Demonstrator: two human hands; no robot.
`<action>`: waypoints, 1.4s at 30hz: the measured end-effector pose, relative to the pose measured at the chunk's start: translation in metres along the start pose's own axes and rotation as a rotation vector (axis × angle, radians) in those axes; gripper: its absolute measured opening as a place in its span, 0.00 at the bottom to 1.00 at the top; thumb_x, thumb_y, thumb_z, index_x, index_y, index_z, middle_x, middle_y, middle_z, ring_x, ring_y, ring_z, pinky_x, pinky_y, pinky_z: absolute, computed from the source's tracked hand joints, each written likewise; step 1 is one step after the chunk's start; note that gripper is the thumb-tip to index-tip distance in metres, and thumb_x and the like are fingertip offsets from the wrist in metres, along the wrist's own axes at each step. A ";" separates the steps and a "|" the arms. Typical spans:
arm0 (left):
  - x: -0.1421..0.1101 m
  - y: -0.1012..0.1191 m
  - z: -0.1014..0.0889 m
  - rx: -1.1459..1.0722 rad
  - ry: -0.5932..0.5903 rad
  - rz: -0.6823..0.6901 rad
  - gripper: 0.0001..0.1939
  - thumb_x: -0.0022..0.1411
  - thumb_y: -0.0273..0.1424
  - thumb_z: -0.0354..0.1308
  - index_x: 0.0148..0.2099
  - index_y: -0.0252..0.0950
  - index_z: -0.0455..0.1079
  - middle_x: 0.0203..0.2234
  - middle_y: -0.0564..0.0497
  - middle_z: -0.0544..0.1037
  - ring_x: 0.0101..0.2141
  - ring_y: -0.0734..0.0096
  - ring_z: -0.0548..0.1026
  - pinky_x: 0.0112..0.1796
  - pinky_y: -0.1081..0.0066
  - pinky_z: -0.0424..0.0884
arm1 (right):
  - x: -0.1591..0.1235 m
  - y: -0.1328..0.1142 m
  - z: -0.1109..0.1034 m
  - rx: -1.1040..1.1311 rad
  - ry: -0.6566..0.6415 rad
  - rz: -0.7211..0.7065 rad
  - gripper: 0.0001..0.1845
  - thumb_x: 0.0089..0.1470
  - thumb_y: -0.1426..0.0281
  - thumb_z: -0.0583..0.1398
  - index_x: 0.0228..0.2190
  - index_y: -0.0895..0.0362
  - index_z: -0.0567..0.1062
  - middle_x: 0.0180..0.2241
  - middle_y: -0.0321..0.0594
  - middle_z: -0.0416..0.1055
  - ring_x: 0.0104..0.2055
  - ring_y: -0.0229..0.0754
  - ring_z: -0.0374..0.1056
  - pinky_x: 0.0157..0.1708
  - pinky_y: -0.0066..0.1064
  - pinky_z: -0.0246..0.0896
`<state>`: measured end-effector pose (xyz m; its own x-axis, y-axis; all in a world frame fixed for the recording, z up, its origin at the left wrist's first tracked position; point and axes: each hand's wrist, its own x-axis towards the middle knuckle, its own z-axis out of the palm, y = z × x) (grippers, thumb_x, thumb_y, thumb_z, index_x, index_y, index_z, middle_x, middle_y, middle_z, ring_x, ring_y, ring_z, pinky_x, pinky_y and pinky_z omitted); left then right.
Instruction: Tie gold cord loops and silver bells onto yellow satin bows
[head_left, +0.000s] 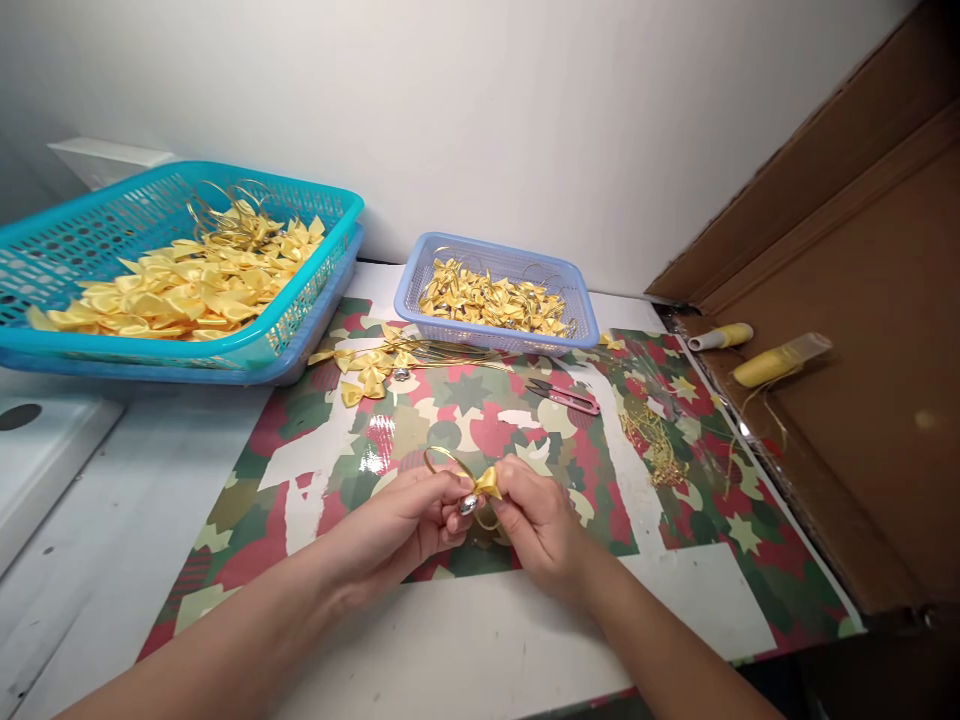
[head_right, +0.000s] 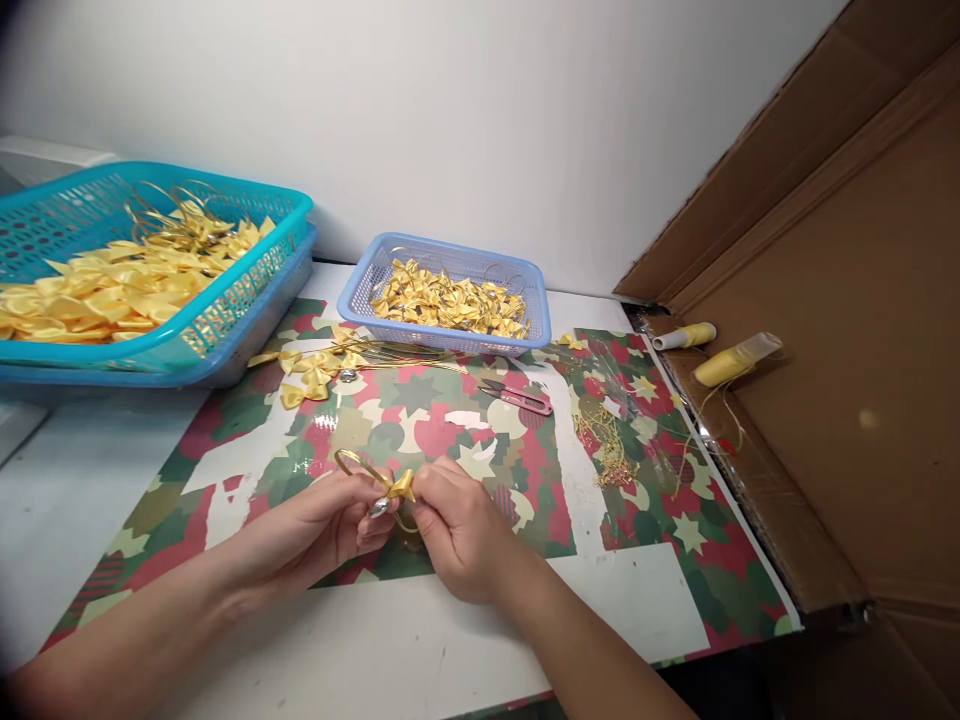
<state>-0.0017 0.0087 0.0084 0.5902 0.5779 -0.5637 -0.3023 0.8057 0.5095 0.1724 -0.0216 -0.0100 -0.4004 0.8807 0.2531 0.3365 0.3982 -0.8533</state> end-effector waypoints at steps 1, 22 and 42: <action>0.000 0.000 0.000 -0.024 -0.008 -0.015 0.11 0.48 0.27 0.65 0.22 0.34 0.65 0.18 0.56 0.64 0.21 0.80 0.59 0.25 0.79 0.61 | 0.000 0.000 0.000 0.001 -0.003 -0.014 0.11 0.58 0.79 0.47 0.26 0.54 0.54 0.24 0.34 0.55 0.28 0.38 0.52 0.28 0.29 0.50; -0.001 0.001 0.003 0.122 0.049 0.054 0.14 0.47 0.30 0.66 0.21 0.35 0.62 0.18 0.57 0.62 0.22 0.78 0.58 0.26 0.75 0.58 | -0.002 -0.001 0.004 0.126 -0.022 0.134 0.11 0.61 0.72 0.47 0.26 0.54 0.56 0.24 0.33 0.56 0.27 0.36 0.52 0.27 0.28 0.51; -0.005 -0.001 0.007 0.446 0.211 0.248 0.13 0.50 0.35 0.62 0.24 0.36 0.62 0.18 0.58 0.60 0.24 0.76 0.57 0.26 0.75 0.55 | 0.000 -0.001 0.008 0.002 0.095 0.071 0.09 0.63 0.72 0.49 0.29 0.54 0.63 0.25 0.34 0.61 0.27 0.36 0.57 0.27 0.28 0.52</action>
<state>0.0010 0.0046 0.0153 0.3653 0.7937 -0.4864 -0.0397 0.5353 0.8437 0.1658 -0.0242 -0.0130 -0.2926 0.9272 0.2339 0.3594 0.3333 -0.8716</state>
